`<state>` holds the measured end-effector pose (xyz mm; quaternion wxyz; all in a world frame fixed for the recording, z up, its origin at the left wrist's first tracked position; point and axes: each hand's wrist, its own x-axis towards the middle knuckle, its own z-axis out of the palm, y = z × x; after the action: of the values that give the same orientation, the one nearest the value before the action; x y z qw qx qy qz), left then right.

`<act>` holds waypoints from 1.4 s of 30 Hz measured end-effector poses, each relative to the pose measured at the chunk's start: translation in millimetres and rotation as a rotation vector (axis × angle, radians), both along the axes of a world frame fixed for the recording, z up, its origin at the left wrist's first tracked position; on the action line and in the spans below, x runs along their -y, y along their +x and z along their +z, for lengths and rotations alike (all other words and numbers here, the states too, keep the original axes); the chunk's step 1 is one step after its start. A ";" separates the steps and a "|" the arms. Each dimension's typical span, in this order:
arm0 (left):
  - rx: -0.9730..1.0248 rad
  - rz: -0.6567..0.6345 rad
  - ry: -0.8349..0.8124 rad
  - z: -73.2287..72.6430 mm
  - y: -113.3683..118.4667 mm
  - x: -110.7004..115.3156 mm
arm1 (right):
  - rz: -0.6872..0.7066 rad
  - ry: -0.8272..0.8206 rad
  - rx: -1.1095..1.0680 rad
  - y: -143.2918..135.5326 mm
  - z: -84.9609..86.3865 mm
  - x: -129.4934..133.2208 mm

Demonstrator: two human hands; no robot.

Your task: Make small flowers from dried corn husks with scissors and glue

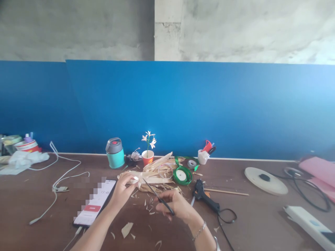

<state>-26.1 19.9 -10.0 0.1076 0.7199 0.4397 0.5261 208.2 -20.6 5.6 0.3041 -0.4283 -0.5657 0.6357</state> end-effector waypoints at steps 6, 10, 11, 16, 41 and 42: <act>-0.030 -0.028 -0.004 2.4 1.4 2.3 | 0.002 0.005 0.003 0.6 -2.6 -0.6; -0.026 -0.032 -0.015 3.9 2.5 3.7 | 0.017 0.015 0.001 2.8 -8.0 -3.0; -0.023 -0.030 -0.015 4.0 2.7 3.9 | 0.020 0.017 -0.003 3.1 -9.0 -3.4; -0.022 -0.031 -0.014 4.2 3.4 3.9 | 0.027 0.018 -0.008 3.2 -9.7 -3.6; 0.255 -0.076 -0.228 -0.5 8.2 2.2 | -0.158 0.049 0.075 0.5 -16.5 -11.9; 0.294 -0.087 -0.281 -1.1 10.4 3.1 | -0.209 0.079 0.094 -0.7 -19.3 -13.7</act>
<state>-15.6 16.9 -11.1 0.2926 0.6315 0.4569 0.5539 207.5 -6.9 -13.7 0.3586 -0.5020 -0.5559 0.5571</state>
